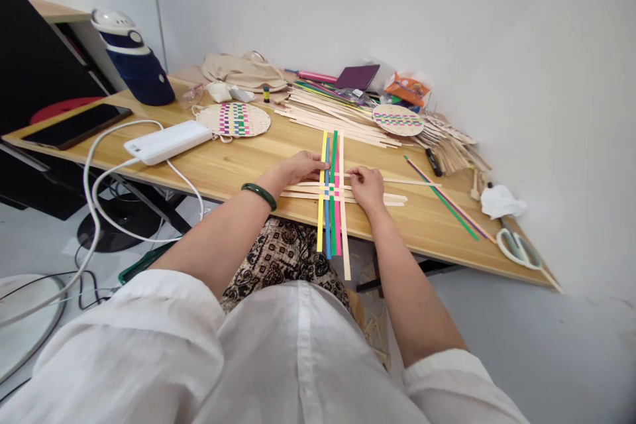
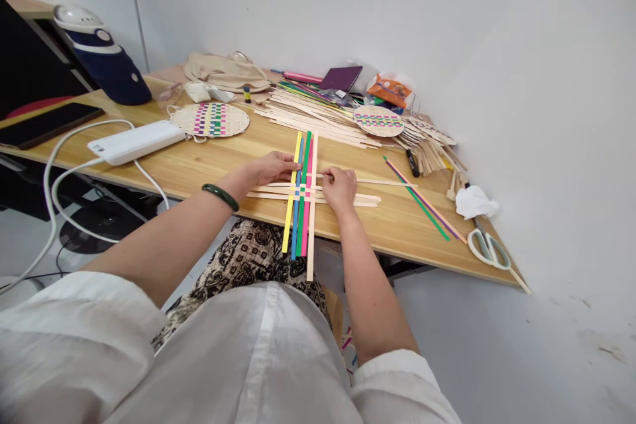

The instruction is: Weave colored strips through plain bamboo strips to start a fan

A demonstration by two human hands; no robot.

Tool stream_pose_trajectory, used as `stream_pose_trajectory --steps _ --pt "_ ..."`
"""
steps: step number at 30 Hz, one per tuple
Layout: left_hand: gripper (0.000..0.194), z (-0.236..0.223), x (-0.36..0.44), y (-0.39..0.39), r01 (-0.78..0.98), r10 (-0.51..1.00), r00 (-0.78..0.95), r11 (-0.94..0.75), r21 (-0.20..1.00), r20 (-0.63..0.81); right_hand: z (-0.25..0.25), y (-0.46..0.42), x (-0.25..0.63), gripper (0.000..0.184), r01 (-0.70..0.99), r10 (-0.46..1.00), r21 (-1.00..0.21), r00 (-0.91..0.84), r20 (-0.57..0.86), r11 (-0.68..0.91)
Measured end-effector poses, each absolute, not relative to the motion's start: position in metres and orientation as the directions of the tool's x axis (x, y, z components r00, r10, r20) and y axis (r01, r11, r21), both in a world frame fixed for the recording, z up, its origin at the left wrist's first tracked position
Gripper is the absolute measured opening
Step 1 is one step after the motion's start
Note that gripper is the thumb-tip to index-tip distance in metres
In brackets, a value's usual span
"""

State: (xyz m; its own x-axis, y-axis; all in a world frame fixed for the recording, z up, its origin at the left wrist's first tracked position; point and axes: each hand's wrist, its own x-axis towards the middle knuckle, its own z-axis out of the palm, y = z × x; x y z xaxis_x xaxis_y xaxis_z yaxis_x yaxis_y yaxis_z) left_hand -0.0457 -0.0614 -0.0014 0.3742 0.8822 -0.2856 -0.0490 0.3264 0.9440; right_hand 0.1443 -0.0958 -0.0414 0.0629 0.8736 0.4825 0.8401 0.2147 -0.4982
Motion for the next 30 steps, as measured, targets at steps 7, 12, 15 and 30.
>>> stream_pose_trajectory --steps 7,12,15,30 --pt "0.015 -0.002 -0.0442 -0.0605 -0.03 0.879 0.379 0.324 0.945 -0.29 -0.0383 -0.0985 0.1424 0.02 0.818 0.863 -0.5 0.008 0.505 0.285" --pt "0.011 -0.0017 -0.0442 -0.0608 -0.043 0.884 0.375 0.316 0.948 -0.278 -0.0364 -0.1008 0.1396 0.033 0.799 0.851 -0.493 -0.044 0.523 0.344" --pt "0.012 -0.0005 -0.0445 -0.0624 -0.041 0.887 0.369 0.314 0.948 -0.278 -0.0367 -0.1015 0.1395 0.027 0.838 0.847 -0.467 0.013 0.532 0.28" --pt "0.019 0.001 -0.0358 -0.0624 0.098 0.946 0.161 0.267 0.959 -0.281 -0.0374 -0.1038 0.1405 0.018 0.924 0.847 -0.369 0.111 0.52 0.105"
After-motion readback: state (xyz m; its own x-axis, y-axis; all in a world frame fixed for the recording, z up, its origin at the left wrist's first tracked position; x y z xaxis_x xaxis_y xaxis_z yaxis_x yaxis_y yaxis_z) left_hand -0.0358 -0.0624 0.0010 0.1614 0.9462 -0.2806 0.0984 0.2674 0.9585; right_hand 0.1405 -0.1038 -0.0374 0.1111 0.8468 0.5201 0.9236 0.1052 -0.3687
